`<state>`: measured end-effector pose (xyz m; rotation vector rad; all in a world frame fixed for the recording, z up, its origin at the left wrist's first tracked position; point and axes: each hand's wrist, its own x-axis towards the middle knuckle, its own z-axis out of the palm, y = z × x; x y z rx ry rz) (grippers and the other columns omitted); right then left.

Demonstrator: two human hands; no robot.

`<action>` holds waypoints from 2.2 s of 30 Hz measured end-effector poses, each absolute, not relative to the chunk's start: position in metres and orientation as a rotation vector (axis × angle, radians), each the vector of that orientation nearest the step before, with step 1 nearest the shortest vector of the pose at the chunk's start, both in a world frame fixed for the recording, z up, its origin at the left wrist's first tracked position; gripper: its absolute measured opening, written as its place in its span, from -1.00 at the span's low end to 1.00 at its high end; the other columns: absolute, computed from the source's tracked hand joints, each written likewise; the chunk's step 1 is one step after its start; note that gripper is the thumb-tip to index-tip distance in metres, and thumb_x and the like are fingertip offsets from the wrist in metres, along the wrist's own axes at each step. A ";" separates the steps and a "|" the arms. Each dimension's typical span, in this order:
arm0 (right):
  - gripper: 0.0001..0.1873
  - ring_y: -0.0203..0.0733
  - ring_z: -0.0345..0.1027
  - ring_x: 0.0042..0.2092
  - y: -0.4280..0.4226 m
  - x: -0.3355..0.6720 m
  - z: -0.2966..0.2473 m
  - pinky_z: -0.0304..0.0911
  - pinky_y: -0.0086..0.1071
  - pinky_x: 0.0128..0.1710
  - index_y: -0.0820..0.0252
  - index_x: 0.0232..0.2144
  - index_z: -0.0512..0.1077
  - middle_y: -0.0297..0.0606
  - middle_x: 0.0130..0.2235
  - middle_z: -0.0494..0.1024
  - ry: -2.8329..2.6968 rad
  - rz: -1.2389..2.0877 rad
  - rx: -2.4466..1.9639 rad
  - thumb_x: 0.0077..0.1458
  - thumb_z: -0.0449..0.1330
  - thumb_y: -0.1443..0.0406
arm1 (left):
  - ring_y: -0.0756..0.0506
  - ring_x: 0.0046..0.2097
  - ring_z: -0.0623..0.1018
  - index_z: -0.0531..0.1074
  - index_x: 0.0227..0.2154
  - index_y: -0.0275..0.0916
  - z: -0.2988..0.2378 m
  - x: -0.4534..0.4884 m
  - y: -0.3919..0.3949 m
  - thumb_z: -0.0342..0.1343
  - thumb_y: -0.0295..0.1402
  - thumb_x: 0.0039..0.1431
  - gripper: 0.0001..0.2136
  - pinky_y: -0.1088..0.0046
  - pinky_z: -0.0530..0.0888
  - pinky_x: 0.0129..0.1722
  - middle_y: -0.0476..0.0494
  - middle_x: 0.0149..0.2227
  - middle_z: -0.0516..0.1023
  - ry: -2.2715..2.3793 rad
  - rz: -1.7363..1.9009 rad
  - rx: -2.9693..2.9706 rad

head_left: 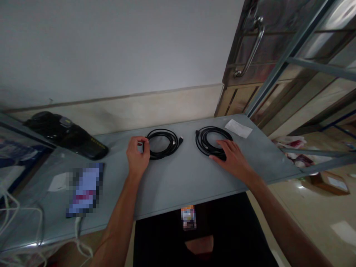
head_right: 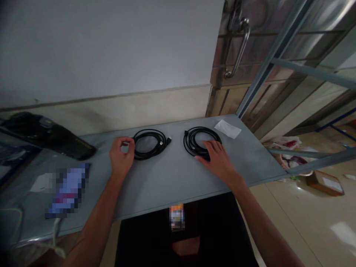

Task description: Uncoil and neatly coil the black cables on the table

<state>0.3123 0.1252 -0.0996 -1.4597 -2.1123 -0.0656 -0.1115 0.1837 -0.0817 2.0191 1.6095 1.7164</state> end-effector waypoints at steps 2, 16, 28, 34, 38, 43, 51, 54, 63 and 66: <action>-0.44 0.23 0.53 0.19 0.140 0.308 -0.104 0.46 0.18 0.28 0.18 0.22 0.52 0.05 0.12 0.63 -2.186 -0.057 -1.477 0.55 0.17 -0.13 | -0.23 -0.09 0.60 0.54 -0.18 -0.11 -0.081 -0.111 0.183 0.26 -0.31 0.39 -0.97 0.15 0.55 0.03 -0.15 -0.16 0.62 1.606 1.722 2.006; -0.43 0.07 0.58 -0.14 0.162 0.311 -0.106 0.43 -0.14 -0.07 0.12 -0.13 0.46 -0.07 -0.19 0.65 -2.126 -0.097 -1.492 0.69 -0.16 -0.06 | -0.24 -0.04 0.59 0.58 -0.16 -0.11 -0.077 -0.103 0.181 0.32 -0.34 0.39 -0.96 0.12 0.56 0.14 -0.14 -0.14 0.60 1.569 1.674 1.993; -0.46 -0.26 0.40 -0.56 0.165 0.323 -0.001 0.28 -0.36 -0.57 -0.01 -0.20 0.30 -0.38 -0.39 0.57 -1.327 0.298 -1.263 0.56 0.05 -0.27 | -0.23 -0.05 0.62 0.51 -0.10 -0.14 -0.079 -0.106 0.181 0.20 -0.26 0.50 -0.91 0.14 0.57 0.06 -0.19 -0.12 0.62 1.643 1.669 2.160; -0.46 -0.27 0.24 -0.61 0.145 0.315 0.033 0.08 -0.34 -0.63 -0.01 -0.25 0.33 -0.44 -0.48 0.43 -1.359 0.285 -1.230 0.57 0.07 -0.24 | -0.21 -0.06 0.62 0.51 -0.09 -0.15 -0.080 -0.107 0.179 0.19 -0.25 0.51 -0.89 0.15 0.57 0.05 -0.19 -0.12 0.62 1.631 1.684 2.165; -0.43 -0.19 0.34 -0.48 0.144 0.307 0.016 0.23 -0.29 -0.44 0.02 -0.26 0.38 -0.39 -0.48 0.46 -1.589 0.220 -1.327 0.58 0.02 -0.24 | -0.21 -0.05 0.63 0.51 -0.09 -0.16 -0.081 -0.110 0.180 0.18 -0.25 0.51 -0.89 0.15 0.57 0.05 -0.20 -0.11 0.63 1.642 1.683 2.140; -0.50 0.01 0.59 -0.29 0.152 0.293 -0.025 0.41 -0.16 -0.20 0.01 -0.11 0.47 -0.22 -0.31 0.68 -1.813 0.304 -1.418 0.62 -0.04 -0.15 | -0.22 -0.05 0.63 0.50 -0.10 -0.15 -0.083 -0.112 0.181 0.18 -0.25 0.50 -0.89 0.15 0.56 0.05 -0.20 -0.11 0.64 1.659 1.688 2.115; -0.45 0.27 0.50 0.28 0.144 0.266 -0.051 0.39 0.13 0.30 0.15 0.37 0.45 0.11 0.32 0.56 -2.252 -0.204 -1.525 0.46 0.01 0.47 | -0.22 -0.07 0.62 0.51 -0.09 -0.14 -0.086 -0.111 0.184 0.18 -0.27 0.50 -0.91 0.14 0.56 0.04 -0.19 -0.13 0.62 1.622 1.718 2.129; -0.51 0.22 0.47 0.32 0.136 0.256 -0.060 0.38 0.09 0.35 0.13 0.34 0.49 0.06 0.34 0.53 -2.382 -0.230 -1.483 0.49 0.04 0.45 | -0.23 -0.07 0.61 0.51 -0.09 -0.14 -0.086 -0.111 0.184 0.18 -0.26 0.50 -0.90 0.14 0.56 0.04 -0.20 -0.13 0.62 1.614 1.709 2.132; -0.72 0.18 0.54 0.19 0.132 0.245 -0.074 0.53 -0.03 0.19 0.21 0.15 0.56 0.11 0.24 0.55 -2.502 -0.191 -1.630 0.58 0.18 0.20 | -0.25 -0.03 0.62 0.51 -0.07 -0.13 -0.085 -0.110 0.181 0.17 -0.23 0.51 -0.88 0.11 0.58 0.08 -0.23 -0.10 0.63 1.616 1.666 2.099; -0.74 0.16 0.55 0.17 0.134 0.248 -0.073 0.51 -0.04 0.19 0.23 0.09 0.56 0.12 0.20 0.57 -2.520 -0.202 -1.655 0.60 0.11 0.25 | -0.24 -0.03 0.61 0.51 -0.07 -0.14 -0.085 -0.110 0.181 0.16 -0.23 0.52 -0.88 0.12 0.57 0.08 -0.23 -0.09 0.63 1.620 1.656 2.106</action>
